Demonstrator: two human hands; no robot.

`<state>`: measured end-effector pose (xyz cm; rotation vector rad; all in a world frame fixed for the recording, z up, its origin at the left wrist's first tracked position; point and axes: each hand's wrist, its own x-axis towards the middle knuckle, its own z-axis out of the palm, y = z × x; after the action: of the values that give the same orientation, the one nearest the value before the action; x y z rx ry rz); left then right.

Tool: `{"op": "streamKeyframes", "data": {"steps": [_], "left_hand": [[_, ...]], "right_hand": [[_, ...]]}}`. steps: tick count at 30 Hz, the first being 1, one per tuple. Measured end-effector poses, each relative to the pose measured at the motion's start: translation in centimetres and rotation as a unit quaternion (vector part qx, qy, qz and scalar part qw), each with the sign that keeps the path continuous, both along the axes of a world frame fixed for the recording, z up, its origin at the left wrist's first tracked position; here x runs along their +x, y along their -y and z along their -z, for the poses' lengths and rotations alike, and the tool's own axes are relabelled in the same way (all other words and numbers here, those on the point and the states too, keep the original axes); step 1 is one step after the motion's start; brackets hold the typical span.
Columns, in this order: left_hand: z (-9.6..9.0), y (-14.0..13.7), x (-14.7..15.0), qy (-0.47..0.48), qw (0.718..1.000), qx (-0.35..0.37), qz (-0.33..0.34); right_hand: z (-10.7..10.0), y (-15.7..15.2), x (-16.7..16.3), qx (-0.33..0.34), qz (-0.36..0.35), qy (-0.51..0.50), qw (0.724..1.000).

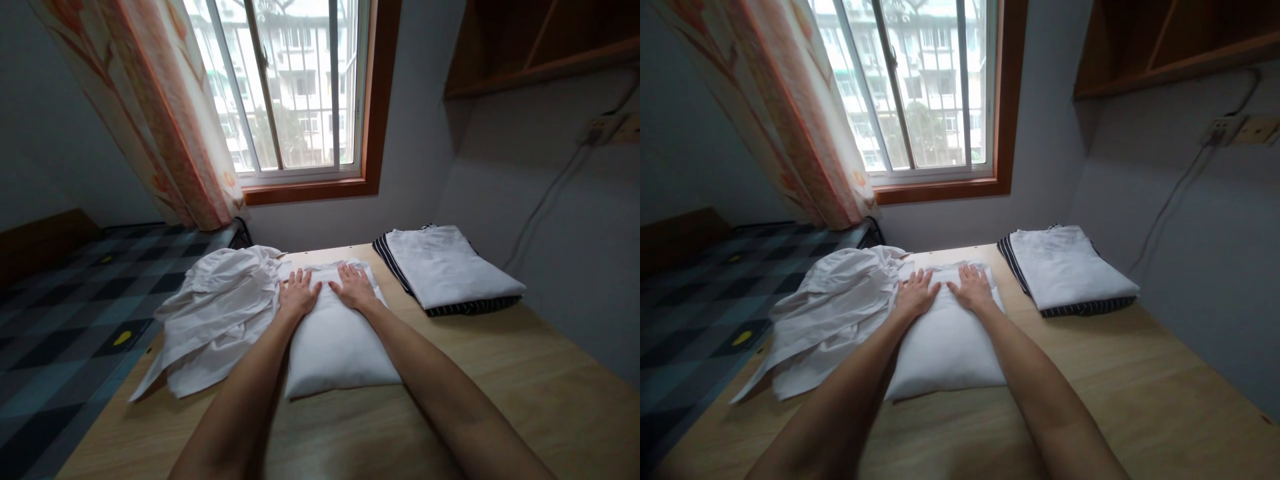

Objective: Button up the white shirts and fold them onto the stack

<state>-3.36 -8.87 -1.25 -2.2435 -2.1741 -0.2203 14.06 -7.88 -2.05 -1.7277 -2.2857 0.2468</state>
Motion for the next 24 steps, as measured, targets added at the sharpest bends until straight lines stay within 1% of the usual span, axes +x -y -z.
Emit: {"op": "streamKeyframes", "data": {"steps": [5,8,10,12,14,15,16,17,18,19,20,21,22,23,24], "left_hand": [[0.2,-0.1,-0.5,-0.014,1.000,0.019,0.002],[-0.4,0.4,-0.1,-0.043,0.996,0.073,0.017],[-1.4,1.2,0.4,-0.069,0.989,0.110,0.066],[-2.7,2.7,1.2,-0.082,0.981,0.125,0.127],[-4.0,5.3,2.2,-0.067,0.977,0.124,0.162],[-4.5,6.9,2.6,-0.052,0.977,0.119,0.169],[-4.8,8.6,2.9,-0.035,0.977,0.110,0.179],[-5.0,10.4,3.1,-0.024,0.975,0.099,0.198],[-5.0,12.0,3.1,-0.019,0.970,0.086,0.225],[-4.8,13.4,3.1,-0.018,0.966,0.068,0.248],[-4.4,14.6,2.9,-0.018,0.963,0.047,0.267],[-4.0,15.4,2.6,-0.018,0.960,0.023,0.279],[-3.5,15.9,2.3,-0.015,0.958,-0.002,0.286],[-2.9,16.1,2.0,-0.012,0.957,-0.022,0.289],[-2.4,16.2,1.7,-0.008,0.956,-0.038,0.291]], "right_hand": [[0.1,0.5,1.2,-0.008,0.072,-0.007,0.997],[0.3,0.8,2.3,-0.023,0.122,-0.016,0.992],[0.2,1.0,3.2,-0.042,0.135,-0.015,0.990],[-0.2,1.5,4.2,-0.052,0.138,-0.007,0.989],[-1.1,2.5,4.9,-0.028,0.134,-0.003,0.991],[-1.6,3.4,5.1,-0.003,0.116,-0.005,0.993],[-2.1,4.4,5.2,0.027,0.079,-0.011,0.996],[-2.5,5.7,5.2,0.055,0.017,-0.020,0.998],[-2.8,7.1,5.1,0.076,-0.063,-0.029,0.995],[-3.0,8.5,5.0,0.086,-0.150,-0.036,0.984],[-3.0,9.8,4.9,0.083,-0.229,-0.040,0.969],[-2.9,11.0,4.7,0.069,-0.288,-0.041,0.954],[-2.6,12.0,4.6,0.050,-0.324,-0.038,0.944],[-2.3,12.8,4.5,0.030,-0.339,-0.033,0.940],[-1.9,13.3,4.4,0.015,-0.340,-0.027,0.940]]}}
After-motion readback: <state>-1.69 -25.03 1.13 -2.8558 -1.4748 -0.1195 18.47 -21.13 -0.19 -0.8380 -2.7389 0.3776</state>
